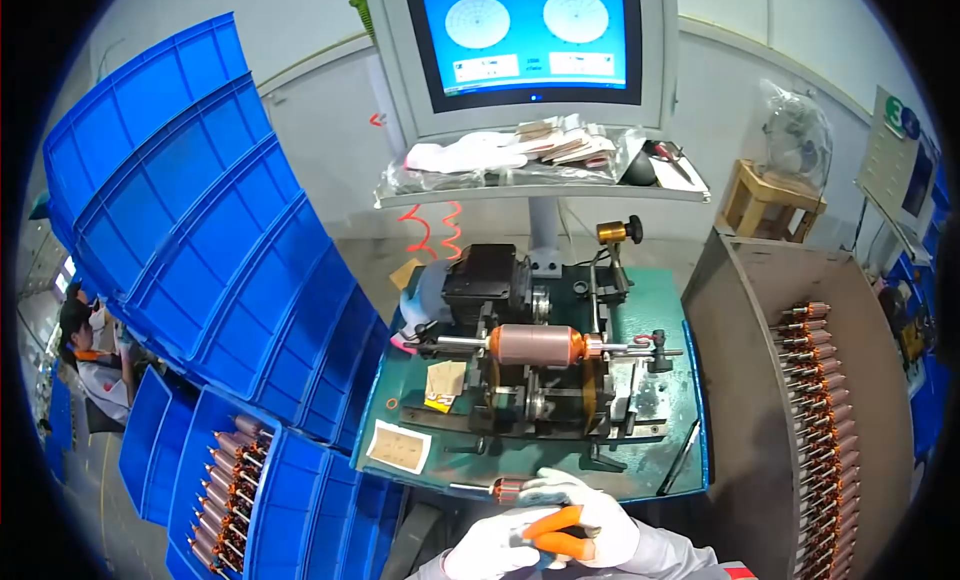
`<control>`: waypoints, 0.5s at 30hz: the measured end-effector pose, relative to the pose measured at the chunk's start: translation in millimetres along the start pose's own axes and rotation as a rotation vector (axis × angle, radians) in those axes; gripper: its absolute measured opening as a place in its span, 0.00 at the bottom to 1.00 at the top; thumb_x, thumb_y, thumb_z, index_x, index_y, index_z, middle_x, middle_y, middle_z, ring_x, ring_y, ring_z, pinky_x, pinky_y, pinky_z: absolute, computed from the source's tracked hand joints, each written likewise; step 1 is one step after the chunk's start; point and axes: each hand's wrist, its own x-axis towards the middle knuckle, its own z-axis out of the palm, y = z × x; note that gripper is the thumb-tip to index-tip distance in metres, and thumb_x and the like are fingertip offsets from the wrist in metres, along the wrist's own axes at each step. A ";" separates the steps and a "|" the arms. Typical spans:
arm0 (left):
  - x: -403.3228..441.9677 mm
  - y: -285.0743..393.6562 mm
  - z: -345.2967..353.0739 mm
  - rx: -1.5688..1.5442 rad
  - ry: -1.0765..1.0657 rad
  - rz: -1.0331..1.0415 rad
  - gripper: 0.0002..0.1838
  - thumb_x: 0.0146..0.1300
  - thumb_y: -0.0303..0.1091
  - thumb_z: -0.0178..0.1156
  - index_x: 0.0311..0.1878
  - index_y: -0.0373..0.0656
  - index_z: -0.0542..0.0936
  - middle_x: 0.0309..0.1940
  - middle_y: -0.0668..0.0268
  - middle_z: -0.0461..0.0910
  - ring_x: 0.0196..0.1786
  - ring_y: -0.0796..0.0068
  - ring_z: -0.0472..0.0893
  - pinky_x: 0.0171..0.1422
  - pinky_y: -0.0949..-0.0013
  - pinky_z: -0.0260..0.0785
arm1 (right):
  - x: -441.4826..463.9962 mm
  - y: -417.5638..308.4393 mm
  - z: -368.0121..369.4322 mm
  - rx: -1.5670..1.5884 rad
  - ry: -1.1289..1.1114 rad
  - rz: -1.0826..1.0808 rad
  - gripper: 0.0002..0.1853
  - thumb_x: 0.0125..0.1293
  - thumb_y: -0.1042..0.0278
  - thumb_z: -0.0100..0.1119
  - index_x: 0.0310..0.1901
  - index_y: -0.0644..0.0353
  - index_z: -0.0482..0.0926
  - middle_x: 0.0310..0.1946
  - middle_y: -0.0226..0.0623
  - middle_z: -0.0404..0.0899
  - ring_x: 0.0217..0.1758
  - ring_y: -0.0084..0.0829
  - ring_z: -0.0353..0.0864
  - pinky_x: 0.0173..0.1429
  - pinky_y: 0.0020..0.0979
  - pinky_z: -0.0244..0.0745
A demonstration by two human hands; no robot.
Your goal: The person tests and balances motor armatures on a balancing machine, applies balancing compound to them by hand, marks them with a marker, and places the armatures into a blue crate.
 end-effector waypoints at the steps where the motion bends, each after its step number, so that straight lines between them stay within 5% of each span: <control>1: 1.4 7.2 11.4 -0.207 -0.003 -0.010 0.30 0.68 0.38 0.66 0.68 0.33 0.71 0.66 0.52 0.73 0.62 0.62 0.79 0.69 0.60 0.71 | 1.0 -0.9 0.4 -0.072 0.020 -0.038 0.23 0.67 0.68 0.68 0.63 0.63 0.79 0.63 0.48 0.78 0.68 0.42 0.77 0.74 0.47 0.64; 2: 1.6 10.3 18.3 -0.417 -0.002 -0.027 0.33 0.67 0.40 0.66 0.70 0.33 0.69 0.64 0.51 0.76 0.61 0.64 0.80 0.70 0.60 0.70 | -3.9 -2.5 1.3 0.116 0.085 0.103 0.26 0.68 0.69 0.67 0.66 0.63 0.75 0.63 0.47 0.78 0.68 0.41 0.77 0.74 0.46 0.65; 3: -4.6 -5.0 14.2 -0.197 0.060 0.013 0.34 0.71 0.41 0.63 0.73 0.32 0.66 0.60 0.54 0.78 0.59 0.63 0.82 0.60 0.62 0.77 | -10.5 -3.9 5.0 0.308 0.153 0.242 0.29 0.69 0.70 0.66 0.70 0.63 0.70 0.63 0.47 0.78 0.68 0.40 0.77 0.74 0.45 0.66; 4: 3.7 5.9 25.1 -0.234 0.024 0.051 0.21 0.71 0.39 0.61 0.61 0.38 0.74 0.46 0.57 0.81 0.48 0.65 0.82 0.46 0.67 0.76 | -14.1 -5.2 7.0 0.501 0.221 0.378 0.33 0.70 0.70 0.65 0.74 0.63 0.66 0.64 0.47 0.78 0.68 0.38 0.77 0.74 0.44 0.66; 5: 2.4 -17.2 7.7 -0.412 -0.085 0.081 0.18 0.70 0.35 0.62 0.58 0.36 0.77 0.50 0.55 0.77 0.48 0.64 0.81 0.49 0.65 0.73 | -7.2 -7.0 3.5 0.846 0.279 0.312 0.39 0.72 0.68 0.62 0.79 0.61 0.54 0.64 0.46 0.77 0.68 0.37 0.77 0.72 0.41 0.69; 6: 1.9 -39.6 -9.7 -0.588 -0.194 0.112 0.14 0.68 0.30 0.63 0.54 0.34 0.80 0.54 0.53 0.73 0.48 0.63 0.79 0.52 0.64 0.71 | -3.1 -4.1 0.0 0.890 0.367 0.318 0.34 0.72 0.65 0.62 0.76 0.60 0.62 0.63 0.46 0.79 0.65 0.38 0.80 0.68 0.37 0.73; 7: 2.1 2.5 11.1 -0.666 -0.063 0.144 0.10 0.69 0.31 0.62 0.47 0.34 0.79 0.44 0.55 0.71 0.40 0.68 0.74 0.42 0.68 0.65 | 1.8 5.2 -10.9 0.495 0.235 0.455 0.33 0.71 0.63 0.63 0.74 0.59 0.65 0.62 0.47 0.79 0.63 0.40 0.81 0.66 0.37 0.74; 10: 12.6 -1.0 -27.5 -0.204 0.083 0.297 0.16 0.75 0.37 0.56 0.50 0.30 0.79 0.49 0.47 0.79 0.38 0.66 0.82 0.37 0.72 0.71 | 11.3 47.1 -8.6 -0.439 0.032 0.309 0.29 0.64 0.54 0.69 0.63 0.58 0.75 0.55 0.49 0.81 0.56 0.46 0.84 0.58 0.43 0.80; 12: 21.2 66.4 -19.4 0.095 0.173 0.194 0.18 0.77 0.37 0.54 0.55 0.28 0.79 0.45 0.47 0.84 0.34 0.68 0.85 0.34 0.74 0.74 | 24.9 57.6 1.8 -0.618 -0.376 0.453 0.28 0.61 0.51 0.70 0.57 0.59 0.77 0.49 0.48 0.82 0.51 0.46 0.85 0.53 0.46 0.81; 14: 47.3 96.3 4.1 0.034 0.404 0.291 0.21 0.78 0.40 0.54 0.61 0.31 0.78 0.38 0.54 0.87 0.32 0.70 0.86 0.32 0.75 0.74 | 29.5 47.4 19.5 -0.684 -0.433 0.542 0.25 0.56 0.52 0.73 0.50 0.58 0.78 0.43 0.44 0.82 0.47 0.45 0.85 0.47 0.47 0.81; 15: 55.3 117.8 -2.1 0.414 0.343 0.258 0.24 0.75 0.42 0.58 0.64 0.33 0.77 0.38 0.56 0.88 0.32 0.69 0.86 0.32 0.72 0.75 | 26.5 55.5 31.9 -0.791 -0.416 0.475 0.24 0.51 0.56 0.76 0.47 0.57 0.80 0.41 0.42 0.82 0.46 0.44 0.85 0.48 0.45 0.81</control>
